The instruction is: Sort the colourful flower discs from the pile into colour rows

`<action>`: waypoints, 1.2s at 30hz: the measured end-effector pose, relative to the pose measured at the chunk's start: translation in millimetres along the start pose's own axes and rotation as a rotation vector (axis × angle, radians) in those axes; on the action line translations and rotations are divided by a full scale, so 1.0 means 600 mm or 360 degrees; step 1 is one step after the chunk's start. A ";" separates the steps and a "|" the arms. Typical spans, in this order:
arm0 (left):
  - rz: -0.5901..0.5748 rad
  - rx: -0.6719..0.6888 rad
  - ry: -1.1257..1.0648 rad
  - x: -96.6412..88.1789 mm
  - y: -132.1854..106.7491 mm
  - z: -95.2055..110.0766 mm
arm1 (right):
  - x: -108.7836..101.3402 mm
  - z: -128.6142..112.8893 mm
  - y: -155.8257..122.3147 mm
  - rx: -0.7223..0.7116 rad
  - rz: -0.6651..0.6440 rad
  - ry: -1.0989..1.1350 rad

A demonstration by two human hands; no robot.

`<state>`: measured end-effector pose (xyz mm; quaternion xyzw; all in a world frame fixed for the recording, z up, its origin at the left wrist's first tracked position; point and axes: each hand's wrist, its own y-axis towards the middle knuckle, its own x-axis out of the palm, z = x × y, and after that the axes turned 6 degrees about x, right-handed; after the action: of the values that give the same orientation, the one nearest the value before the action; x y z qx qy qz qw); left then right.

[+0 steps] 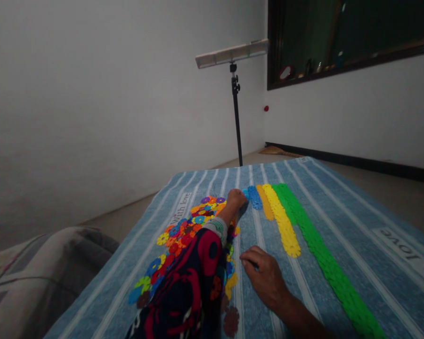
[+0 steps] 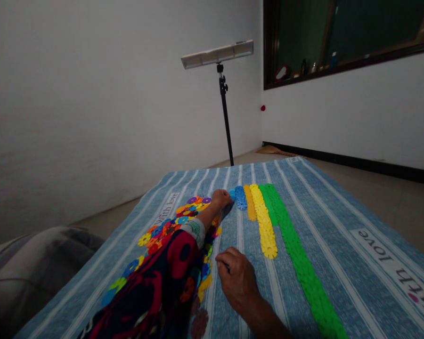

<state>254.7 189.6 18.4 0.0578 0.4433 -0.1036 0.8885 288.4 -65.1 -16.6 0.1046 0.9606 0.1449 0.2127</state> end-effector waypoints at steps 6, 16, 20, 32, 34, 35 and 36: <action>0.0147 0.0117 -0.0039 -0.007 -0.013 -0.005 | -0.001 0.001 -0.001 -0.0003 0.0006 -0.0007; 0.0173 0.0156 -0.0046 -0.007 -0.023 -0.001 | -0.006 0.000 0.000 -0.0014 -0.0042 -0.0024; 0.0149 0.0141 -0.0050 -0.008 -0.024 -0.003 | -0.005 -0.001 0.000 -0.0024 -0.0014 -0.0025; 0.0039 0.0054 -0.0061 -0.067 -0.029 -0.041 | -0.005 -0.002 0.000 -0.0032 0.0016 0.0031; 0.0074 0.0028 -0.0062 -0.099 -0.029 -0.059 | -0.005 -0.003 -0.001 -0.0037 0.0020 0.0032; 0.0117 0.0013 -0.0062 -0.116 -0.029 -0.069 | -0.005 -0.003 -0.001 -0.0035 0.0024 0.0033; 0.0157 -0.0001 -0.0062 -0.134 -0.030 -0.080 | -0.005 -0.003 -0.001 -0.0032 0.0028 0.0037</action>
<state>166.4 192.0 53.7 0.0771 0.4226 -0.0605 0.9010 290.4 -67.0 -14.2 0.1093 0.9606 0.1576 0.2014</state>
